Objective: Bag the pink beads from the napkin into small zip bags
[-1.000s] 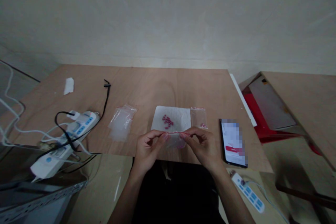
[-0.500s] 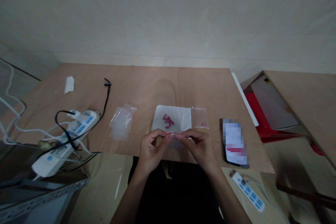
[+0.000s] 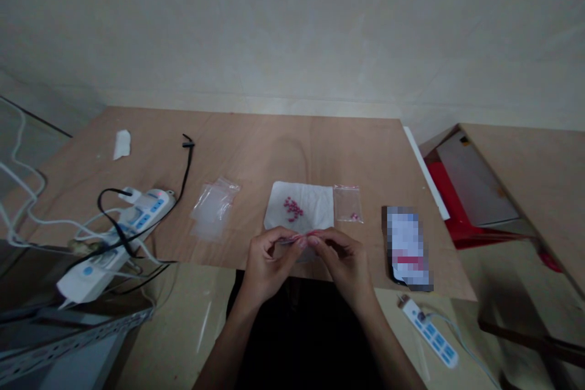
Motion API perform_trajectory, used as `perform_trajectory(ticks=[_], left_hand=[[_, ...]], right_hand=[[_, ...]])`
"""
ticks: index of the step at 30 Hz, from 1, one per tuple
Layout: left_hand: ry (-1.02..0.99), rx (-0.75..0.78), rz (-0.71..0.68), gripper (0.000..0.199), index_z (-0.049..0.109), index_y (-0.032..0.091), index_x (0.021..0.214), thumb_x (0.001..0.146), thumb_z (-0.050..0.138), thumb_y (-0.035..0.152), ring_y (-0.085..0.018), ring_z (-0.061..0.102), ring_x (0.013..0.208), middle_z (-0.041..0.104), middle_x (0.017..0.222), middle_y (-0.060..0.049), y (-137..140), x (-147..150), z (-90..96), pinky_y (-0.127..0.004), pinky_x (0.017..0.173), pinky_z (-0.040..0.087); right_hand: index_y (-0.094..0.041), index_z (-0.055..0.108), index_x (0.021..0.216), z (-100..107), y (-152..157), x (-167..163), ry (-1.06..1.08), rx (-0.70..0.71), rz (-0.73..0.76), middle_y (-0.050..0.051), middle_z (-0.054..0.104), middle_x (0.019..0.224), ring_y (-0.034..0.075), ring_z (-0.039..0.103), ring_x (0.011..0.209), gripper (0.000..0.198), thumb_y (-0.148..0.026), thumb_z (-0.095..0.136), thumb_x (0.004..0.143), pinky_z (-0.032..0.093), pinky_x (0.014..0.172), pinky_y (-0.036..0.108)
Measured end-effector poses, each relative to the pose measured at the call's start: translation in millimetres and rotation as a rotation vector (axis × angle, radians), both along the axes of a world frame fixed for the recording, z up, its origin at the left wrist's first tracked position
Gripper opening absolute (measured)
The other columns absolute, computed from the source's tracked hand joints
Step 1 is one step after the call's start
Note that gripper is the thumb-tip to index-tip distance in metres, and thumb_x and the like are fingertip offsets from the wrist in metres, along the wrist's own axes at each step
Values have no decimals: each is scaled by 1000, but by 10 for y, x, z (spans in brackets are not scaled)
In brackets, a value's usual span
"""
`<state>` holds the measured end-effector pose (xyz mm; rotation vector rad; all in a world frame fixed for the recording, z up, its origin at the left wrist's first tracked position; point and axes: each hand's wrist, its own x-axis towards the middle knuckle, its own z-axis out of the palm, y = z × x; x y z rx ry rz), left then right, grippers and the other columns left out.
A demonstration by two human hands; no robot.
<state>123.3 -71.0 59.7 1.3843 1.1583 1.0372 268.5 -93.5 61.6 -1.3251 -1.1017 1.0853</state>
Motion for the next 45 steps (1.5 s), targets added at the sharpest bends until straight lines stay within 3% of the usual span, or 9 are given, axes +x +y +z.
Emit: perform_trajectory(ticks=[7, 12, 15, 18, 23, 29, 36, 41, 45], left_hand=[[-35, -146, -142, 20, 77, 18, 86, 81, 68, 34, -22, 73, 84, 78, 89, -9, -19, -65, 69, -32, 78, 57], [-1, -171, -192, 26, 79, 18, 87, 83, 64, 40, -25, 73, 85, 78, 91, -9, 18, -199, 67, -36, 80, 58], [221, -32, 32, 30, 77, 17, 80, 83, 63, 43, -25, 72, 81, 78, 84, -8, 131, -387, -51, -36, 77, 57], [548, 190, 420, 47, 69, 14, 107, 76, 68, 48, -30, 66, 105, 72, 111, -14, 396, -641, -225, -44, 93, 51], [1028, 169, 531, 98, 40, 3, 138, 64, 73, 59, -43, 43, 131, 48, 139, -29, 962, -956, -460, -56, 108, 33], [1088, 195, 433, 66, 57, 6, 120, 74, 65, 51, -39, 49, 126, 55, 133, -22, 1204, -1032, -515, -50, 109, 32], [1132, 124, 468, 88, 47, 3, 131, 65, 69, 58, -44, 44, 129, 48, 138, -29, 1195, -1047, -547, -55, 105, 34], [1119, 125, 429, 68, 59, 6, 118, 68, 71, 51, -42, 45, 129, 51, 137, -26, 1224, -1109, -507, -54, 108, 33], [975, 340, 431, 61, 58, 9, 116, 70, 73, 47, -38, 48, 127, 54, 134, -21, 1106, -1073, -382, -51, 109, 35]], right_hand=[[-20, 71, 63, -21, -5, 47, 91, -77, 52, 3, 70, 61, 17, 65, 59, 30, -48, 78, 69, 52, 58, 27], [-21, 75, 71, 52, 40, 113, -28, -29, 96, 5, 74, 69, 20, 68, 68, 27, -46, 70, 78, 55, 65, 30], [-20, 76, 79, 81, 102, 233, -85, -24, 29, 5, 74, 70, 19, 67, 65, 27, -44, 65, 81, 54, 62, 30], [-18, 74, 98, 30, 265, 486, -144, -44, -120, 3, 71, 65, 17, 62, 57, 33, -45, 67, 79, 51, 56, 29], [-12, 67, 111, -326, 672, 1011, -537, -48, -284, 10, 71, 71, 21, 62, 57, 57, -59, 56, 81, 51, 59, 36], [-5, 53, 129, -551, 693, 1143, -977, 84, -428, 27, 63, 117, 35, 62, 102, 74, -64, 36, 89, 48, 88, 54], [-14, 64, 113, -422, 572, 782, -925, 184, -256, 18, 68, 111, 31, 61, 106, 45, -48, 43, 92, 48, 94, 50], [-16, 66, 111, -408, 518, 707, -901, 199, -248, 16, 68, 112, 31, 61, 108, 39, -44, 46, 91, 46, 96, 51], [-19, 66, 111, -243, 486, 579, -776, 194, -228, 14, 68, 116, 29, 61, 110, 34, -42, 49, 92, 48, 95, 50]])
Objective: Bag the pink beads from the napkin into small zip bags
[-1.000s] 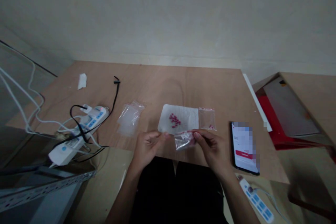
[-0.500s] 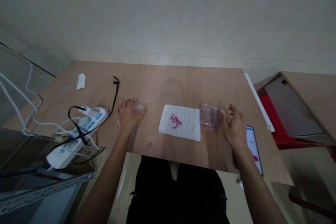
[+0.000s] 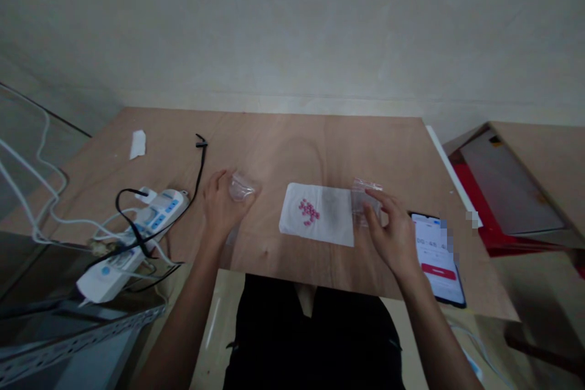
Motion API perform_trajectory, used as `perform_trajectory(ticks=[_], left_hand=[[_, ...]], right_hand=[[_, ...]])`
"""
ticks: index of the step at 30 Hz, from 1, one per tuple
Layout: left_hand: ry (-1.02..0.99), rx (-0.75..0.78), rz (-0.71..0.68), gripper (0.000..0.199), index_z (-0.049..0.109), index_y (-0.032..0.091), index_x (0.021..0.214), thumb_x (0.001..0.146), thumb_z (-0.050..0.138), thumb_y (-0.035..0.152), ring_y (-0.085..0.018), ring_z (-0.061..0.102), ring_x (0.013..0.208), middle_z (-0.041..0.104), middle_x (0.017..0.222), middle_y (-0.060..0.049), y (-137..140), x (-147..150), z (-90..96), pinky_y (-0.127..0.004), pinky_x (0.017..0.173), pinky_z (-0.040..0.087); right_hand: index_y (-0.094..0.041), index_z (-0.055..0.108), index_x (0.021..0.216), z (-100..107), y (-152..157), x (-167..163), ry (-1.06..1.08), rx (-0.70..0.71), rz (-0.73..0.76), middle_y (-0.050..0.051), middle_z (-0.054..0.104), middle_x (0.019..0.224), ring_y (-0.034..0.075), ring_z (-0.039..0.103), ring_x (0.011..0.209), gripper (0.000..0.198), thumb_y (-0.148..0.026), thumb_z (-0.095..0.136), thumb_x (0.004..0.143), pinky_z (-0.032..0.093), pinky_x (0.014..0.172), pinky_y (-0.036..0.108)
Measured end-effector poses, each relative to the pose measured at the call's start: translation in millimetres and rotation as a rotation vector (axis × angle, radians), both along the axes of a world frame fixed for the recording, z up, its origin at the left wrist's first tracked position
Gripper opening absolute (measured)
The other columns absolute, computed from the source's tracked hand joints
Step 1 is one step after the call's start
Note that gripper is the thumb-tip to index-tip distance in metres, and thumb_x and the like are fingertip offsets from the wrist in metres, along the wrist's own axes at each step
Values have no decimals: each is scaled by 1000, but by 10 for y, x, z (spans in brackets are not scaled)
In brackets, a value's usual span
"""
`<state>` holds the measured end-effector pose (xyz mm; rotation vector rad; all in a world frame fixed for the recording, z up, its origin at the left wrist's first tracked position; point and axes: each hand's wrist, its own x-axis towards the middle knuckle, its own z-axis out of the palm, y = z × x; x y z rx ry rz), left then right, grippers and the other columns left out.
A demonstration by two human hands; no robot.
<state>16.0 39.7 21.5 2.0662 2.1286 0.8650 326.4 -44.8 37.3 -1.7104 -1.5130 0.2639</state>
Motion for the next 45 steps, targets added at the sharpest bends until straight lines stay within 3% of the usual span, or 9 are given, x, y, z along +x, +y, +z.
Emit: perform_trajectory(ticks=[5, 9, 12, 21, 27, 30, 34, 39, 45], left_hand=[[-141, 190, -380, 60, 52, 16, 123, 74, 73, 42, -29, 56, 116, 62, 122, -14, -324, 309, 238, -45, 103, 43], [-249, 148, -493, 63, 49, 21, 127, 73, 75, 42, -27, 55, 117, 59, 124, -12, -535, 590, 348, -43, 102, 44], [-299, 78, -546, 63, 48, 22, 129, 74, 74, 37, -26, 54, 118, 58, 125, -11, -617, 698, 371, -41, 101, 45], [-327, -77, -649, 56, 44, 22, 116, 66, 70, 18, -25, 61, 103, 59, 109, -8, -698, 868, 207, -40, 87, 52], [-268, -131, -626, 47, 44, 22, 106, 68, 71, 17, -23, 61, 95, 58, 99, -5, -788, 854, 72, -38, 80, 54], [-262, -127, -528, 38, 46, 22, 100, 73, 72, 25, -21, 62, 87, 60, 93, -3, -838, 762, 94, -35, 75, 54], [-262, -81, -389, 34, 50, 21, 94, 75, 74, 35, -21, 63, 82, 62, 86, -2, -874, 618, 143, -36, 73, 53], [-262, -110, -361, 32, 54, 20, 94, 77, 72, 40, -21, 64, 80, 64, 86, -3, -899, 507, 128, -36, 72, 53], [-262, -100, -339, 29, 56, 20, 94, 78, 71, 38, -20, 65, 80, 66, 86, -3, -933, 399, 56, -35, 74, 54]], right_hand=[[-23, 72, 99, 388, 138, -417, 277, -9, 264, 10, 70, 116, 24, 65, 107, 21, -34, 56, 90, 54, 84, 39], [-25, 76, 91, 545, 270, -645, 374, -161, 579, 5, 73, 109, 19, 69, 95, 16, -27, 60, 86, 54, 73, 30], [-24, 76, 89, 533, 301, -672, 407, -271, 695, 2, 76, 92, 15, 68, 76, 15, -23, 62, 84, 52, 66, 27], [-16, 72, 87, 449, 216, -637, 286, -515, 726, 0, 69, 75, 11, 57, 63, 16, -13, 74, 72, 44, 59, 22], [-20, 73, 100, 325, 80, -509, 298, -453, 785, 2, 69, 86, 12, 60, 70, 22, -16, 72, 78, 48, 64, 23], [-20, 74, 94, 213, 98, -376, 229, -384, 642, 5, 69, 92, 14, 63, 76, 13, -19, 68, 83, 51, 68, 26], [-16, 72, 103, -61, 277, -323, 14, -331, 432, 9, 69, 94, 15, 66, 78, 23, -8, 62, 84, 54, 73, 29], [-16, 73, 102, -372, 445, -461, -75, -330, 455, 10, 68, 99, 19, 68, 89, 24, -8, 64, 81, 55, 83, 33], [-14, 69, 105, -445, 346, -478, -109, -328, 406, 11, 66, 102, 19, 68, 90, 21, -11, 60, 86, 56, 82, 32]])
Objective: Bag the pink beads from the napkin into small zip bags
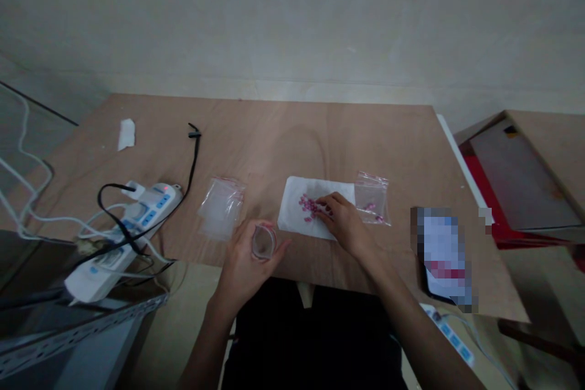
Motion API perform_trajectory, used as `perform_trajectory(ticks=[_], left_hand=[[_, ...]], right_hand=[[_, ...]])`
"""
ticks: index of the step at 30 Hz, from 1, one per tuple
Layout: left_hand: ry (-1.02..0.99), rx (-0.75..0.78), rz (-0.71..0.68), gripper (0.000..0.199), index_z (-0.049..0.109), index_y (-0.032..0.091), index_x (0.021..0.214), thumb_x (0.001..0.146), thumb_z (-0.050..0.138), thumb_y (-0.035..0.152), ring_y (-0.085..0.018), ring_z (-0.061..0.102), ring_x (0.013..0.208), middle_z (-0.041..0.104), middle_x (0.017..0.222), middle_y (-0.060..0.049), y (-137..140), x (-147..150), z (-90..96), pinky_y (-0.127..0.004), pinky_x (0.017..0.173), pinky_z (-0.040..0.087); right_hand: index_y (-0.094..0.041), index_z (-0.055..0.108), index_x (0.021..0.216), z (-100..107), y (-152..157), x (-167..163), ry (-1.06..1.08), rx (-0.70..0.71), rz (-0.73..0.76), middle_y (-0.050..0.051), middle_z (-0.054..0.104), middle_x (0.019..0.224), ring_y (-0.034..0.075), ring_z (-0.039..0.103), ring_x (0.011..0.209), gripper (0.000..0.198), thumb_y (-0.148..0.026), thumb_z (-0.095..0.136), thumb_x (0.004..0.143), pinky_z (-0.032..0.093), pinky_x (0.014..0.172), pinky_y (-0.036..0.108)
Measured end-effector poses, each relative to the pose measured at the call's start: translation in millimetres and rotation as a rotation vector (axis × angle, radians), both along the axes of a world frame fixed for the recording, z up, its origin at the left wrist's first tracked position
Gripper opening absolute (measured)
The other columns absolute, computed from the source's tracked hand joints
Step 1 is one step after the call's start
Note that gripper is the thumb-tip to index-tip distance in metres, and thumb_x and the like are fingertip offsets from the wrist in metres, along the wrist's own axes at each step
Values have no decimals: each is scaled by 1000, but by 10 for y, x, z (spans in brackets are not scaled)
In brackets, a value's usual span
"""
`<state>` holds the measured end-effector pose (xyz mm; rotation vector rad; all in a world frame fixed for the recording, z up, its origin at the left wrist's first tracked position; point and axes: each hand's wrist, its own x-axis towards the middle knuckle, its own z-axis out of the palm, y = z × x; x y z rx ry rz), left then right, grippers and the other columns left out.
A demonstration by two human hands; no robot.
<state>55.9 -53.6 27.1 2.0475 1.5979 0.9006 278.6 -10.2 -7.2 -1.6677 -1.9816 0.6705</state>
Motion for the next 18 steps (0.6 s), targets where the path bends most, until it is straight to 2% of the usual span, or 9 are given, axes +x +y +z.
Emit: perform_trajectory(ticks=[6, 12, 18], left_hand=[[-8, -23, -9, 28, 57, 20, 93, 78, 72, 39, -20, 66, 78, 66, 85, -3, 14, -9, -42, -35, 72, 54], [-18, -43, 10, 26, 58, 21, 92, 77, 71, 37, -20, 66, 77, 66, 83, -2, 3, -25, -37, -35, 72, 54], [-38, -68, 1, 25, 59, 21, 93, 78, 71, 37, -20, 66, 80, 67, 86, -2, -2, -10, -25, -34, 74, 54]], right_hand=[[-15, 71, 94, 21, 28, -59, -110, -38, -9, 10, 68, 98, 20, 68, 90, 14, -11, 60, 86, 54, 85, 33], [-13, 71, 100, 92, 18, -96, -235, -66, -16, 13, 69, 101, 21, 66, 93, 26, -8, 48, 91, 52, 85, 31], [-10, 71, 94, 124, 20, -106, -329, -94, -53, 16, 68, 98, 23, 67, 86, 26, -7, 46, 90, 50, 78, 32]])
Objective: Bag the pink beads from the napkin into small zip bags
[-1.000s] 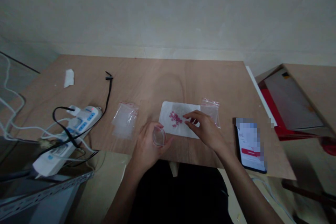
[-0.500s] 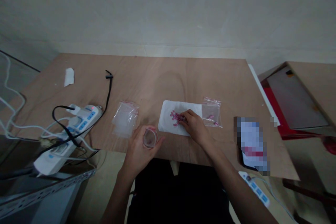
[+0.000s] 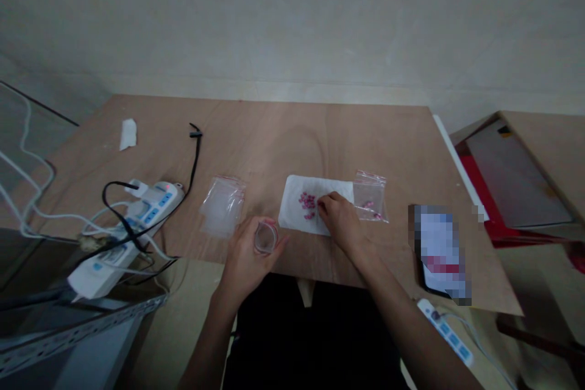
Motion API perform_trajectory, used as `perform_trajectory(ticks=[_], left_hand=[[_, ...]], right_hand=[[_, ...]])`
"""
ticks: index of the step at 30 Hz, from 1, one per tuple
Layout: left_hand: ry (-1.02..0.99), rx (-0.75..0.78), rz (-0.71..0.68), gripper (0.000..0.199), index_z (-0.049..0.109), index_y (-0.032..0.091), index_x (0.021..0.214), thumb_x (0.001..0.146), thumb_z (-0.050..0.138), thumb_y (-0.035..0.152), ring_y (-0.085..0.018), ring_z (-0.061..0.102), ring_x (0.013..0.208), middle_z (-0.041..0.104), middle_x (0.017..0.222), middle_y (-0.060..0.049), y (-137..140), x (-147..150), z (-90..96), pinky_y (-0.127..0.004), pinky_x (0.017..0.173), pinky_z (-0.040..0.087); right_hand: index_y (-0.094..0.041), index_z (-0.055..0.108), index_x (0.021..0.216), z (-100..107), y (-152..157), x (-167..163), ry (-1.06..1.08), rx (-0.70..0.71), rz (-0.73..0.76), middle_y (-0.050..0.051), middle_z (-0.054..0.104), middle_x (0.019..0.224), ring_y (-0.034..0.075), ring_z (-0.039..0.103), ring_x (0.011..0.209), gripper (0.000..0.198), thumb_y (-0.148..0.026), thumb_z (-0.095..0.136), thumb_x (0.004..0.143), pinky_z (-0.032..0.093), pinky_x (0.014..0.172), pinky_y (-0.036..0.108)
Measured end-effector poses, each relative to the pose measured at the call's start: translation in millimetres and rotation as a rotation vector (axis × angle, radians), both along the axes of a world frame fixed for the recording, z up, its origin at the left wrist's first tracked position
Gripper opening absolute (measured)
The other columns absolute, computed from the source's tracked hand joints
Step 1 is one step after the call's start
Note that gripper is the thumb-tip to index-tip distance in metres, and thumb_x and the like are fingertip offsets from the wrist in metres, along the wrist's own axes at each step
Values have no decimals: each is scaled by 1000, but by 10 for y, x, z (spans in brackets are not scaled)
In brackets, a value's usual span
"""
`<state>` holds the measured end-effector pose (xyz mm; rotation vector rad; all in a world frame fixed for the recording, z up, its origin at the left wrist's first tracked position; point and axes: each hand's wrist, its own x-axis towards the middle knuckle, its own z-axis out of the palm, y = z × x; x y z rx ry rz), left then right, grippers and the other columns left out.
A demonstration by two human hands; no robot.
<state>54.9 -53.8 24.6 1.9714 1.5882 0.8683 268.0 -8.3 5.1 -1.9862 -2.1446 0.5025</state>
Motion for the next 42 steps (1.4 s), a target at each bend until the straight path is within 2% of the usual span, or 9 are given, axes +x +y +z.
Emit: perform_trajectory(ticks=[9, 18, 29, 42], left_hand=[[-29, -16, 5, 23, 59, 21, 90, 77, 71, 36, -20, 67, 80, 69, 86, -3, 13, 79, 46, -34, 74, 54], [-36, -50, 5, 25, 60, 20, 92, 75, 73, 34, -21, 67, 83, 70, 88, -4, 29, 119, 7, -35, 76, 54], [-49, -52, 11, 23, 61, 20, 90, 76, 72, 34, -22, 68, 84, 71, 88, -5, 26, 153, 38, -35, 74, 54], [-74, -60, -8, 24, 59, 21, 93, 77, 71, 35, -21, 67, 86, 70, 92, -5, 3, 158, -12, -34, 75, 54]], right_hand=[[-15, 74, 90, 17, 86, 99, 14, -5, -8, 11, 72, 92, 20, 67, 83, 19, -13, 55, 88, 48, 75, 28], [-15, 73, 91, 37, 61, 115, 2, 1, -24, 10, 72, 91, 19, 67, 81, 18, -13, 56, 88, 48, 72, 26], [-14, 73, 86, 81, 163, 75, -73, -2, 52, 12, 73, 89, 21, 67, 79, 20, -11, 53, 86, 45, 69, 28], [-15, 73, 91, 49, 123, 170, -2, 6, 7, 12, 73, 93, 22, 68, 82, 20, -10, 55, 84, 48, 72, 28]])
